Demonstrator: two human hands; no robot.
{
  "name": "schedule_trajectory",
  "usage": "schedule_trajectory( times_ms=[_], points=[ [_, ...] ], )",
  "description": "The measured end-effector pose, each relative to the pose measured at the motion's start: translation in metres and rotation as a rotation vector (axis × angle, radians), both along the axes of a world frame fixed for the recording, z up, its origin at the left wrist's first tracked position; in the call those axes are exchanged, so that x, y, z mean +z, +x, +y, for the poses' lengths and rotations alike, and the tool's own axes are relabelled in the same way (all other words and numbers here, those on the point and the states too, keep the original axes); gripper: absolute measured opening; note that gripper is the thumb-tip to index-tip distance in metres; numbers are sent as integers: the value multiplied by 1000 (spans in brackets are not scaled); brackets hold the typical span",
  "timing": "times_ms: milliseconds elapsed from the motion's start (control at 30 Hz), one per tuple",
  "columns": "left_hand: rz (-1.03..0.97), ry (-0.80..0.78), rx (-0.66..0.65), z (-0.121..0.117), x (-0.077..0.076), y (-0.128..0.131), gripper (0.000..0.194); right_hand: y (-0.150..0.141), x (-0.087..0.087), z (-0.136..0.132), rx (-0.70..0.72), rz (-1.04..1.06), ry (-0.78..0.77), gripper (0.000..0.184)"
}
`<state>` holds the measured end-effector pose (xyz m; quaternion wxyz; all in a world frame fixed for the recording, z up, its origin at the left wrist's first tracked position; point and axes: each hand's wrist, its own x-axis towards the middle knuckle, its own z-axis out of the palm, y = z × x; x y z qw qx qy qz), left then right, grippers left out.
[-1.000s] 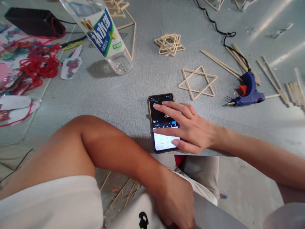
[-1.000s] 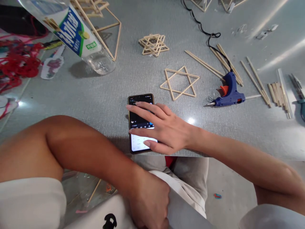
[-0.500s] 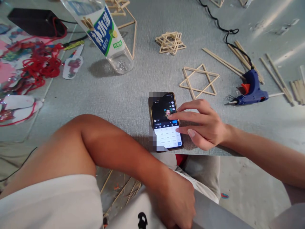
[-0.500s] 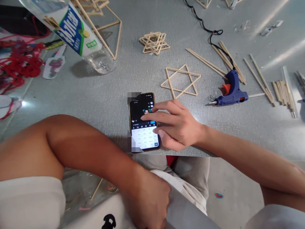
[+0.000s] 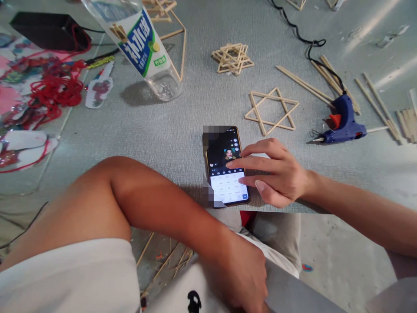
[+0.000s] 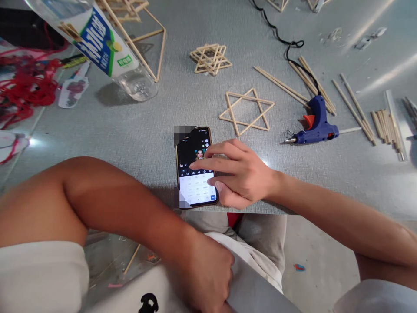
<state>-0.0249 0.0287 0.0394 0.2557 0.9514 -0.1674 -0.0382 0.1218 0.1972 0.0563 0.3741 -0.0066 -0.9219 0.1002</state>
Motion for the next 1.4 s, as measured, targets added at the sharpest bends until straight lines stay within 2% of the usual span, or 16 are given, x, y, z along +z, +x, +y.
schedule_trajectory(
  times_ms=[133, 233, 300, 333, 367, 400, 500, 567, 733, 833, 867, 1000, 1167, 1233, 1300, 1400],
  points=[
    [36, -8, -30, 1, 1, 3, 11, -1, 0, 1, 12, 15, 1, 28],
    [98, -52, -36, 8, 9, 7, 14, 0, 0, 2, 21, 25, -1, 28],
    [118, -72, -53, 14, 17, 9, 32, 0, -1, 2, 19, 12, -6, 28],
    [107, -60, -72, 16, 22, 10, 50, 1, 0, 2, 18, 4, -11, 29],
    [80, -17, -101, 19, 26, 10, 66, 0, 0, 1, 19, -8, -19, 31],
    [48, 58, -130, 20, 30, 9, 73, 0, 0, -1, 24, -28, -27, 32],
    [73, 359, -188, 22, 35, 5, 72, -4, 1, -7, 55, -144, -37, 38],
    [88, 453, -197, 23, 37, 3, 75, -7, 2, -10, 61, -218, -24, 37],
    [62, 355, -247, 30, 47, 9, 55, -7, 4, -9, 11, -215, -17, 35],
    [107, 248, -242, 33, 51, 14, 21, -4, 5, -6, -21, -204, -19, 37],
    [133, 211, -233, 33, 51, 15, 18, -3, 5, -5, -16, -191, -23, 38],
    [114, 150, -196, 31, 45, 14, 52, -1, 5, -3, 29, -101, -47, 35],
    [170, 336, -243, 26, 42, 4, 67, -1, 5, -5, 60, -156, -54, 36],
    [200, 380, -241, 24, 43, 1, 69, -2, 5, -5, 70, -189, -50, 37],
    [169, 372, -173, 21, 42, 0, 66, -2, 6, -6, 85, -199, -51, 35],
    [65, 237, -35, 16, 36, 1, 50, -2, 5, -5, 83, -169, -44, 32]
  ],
)
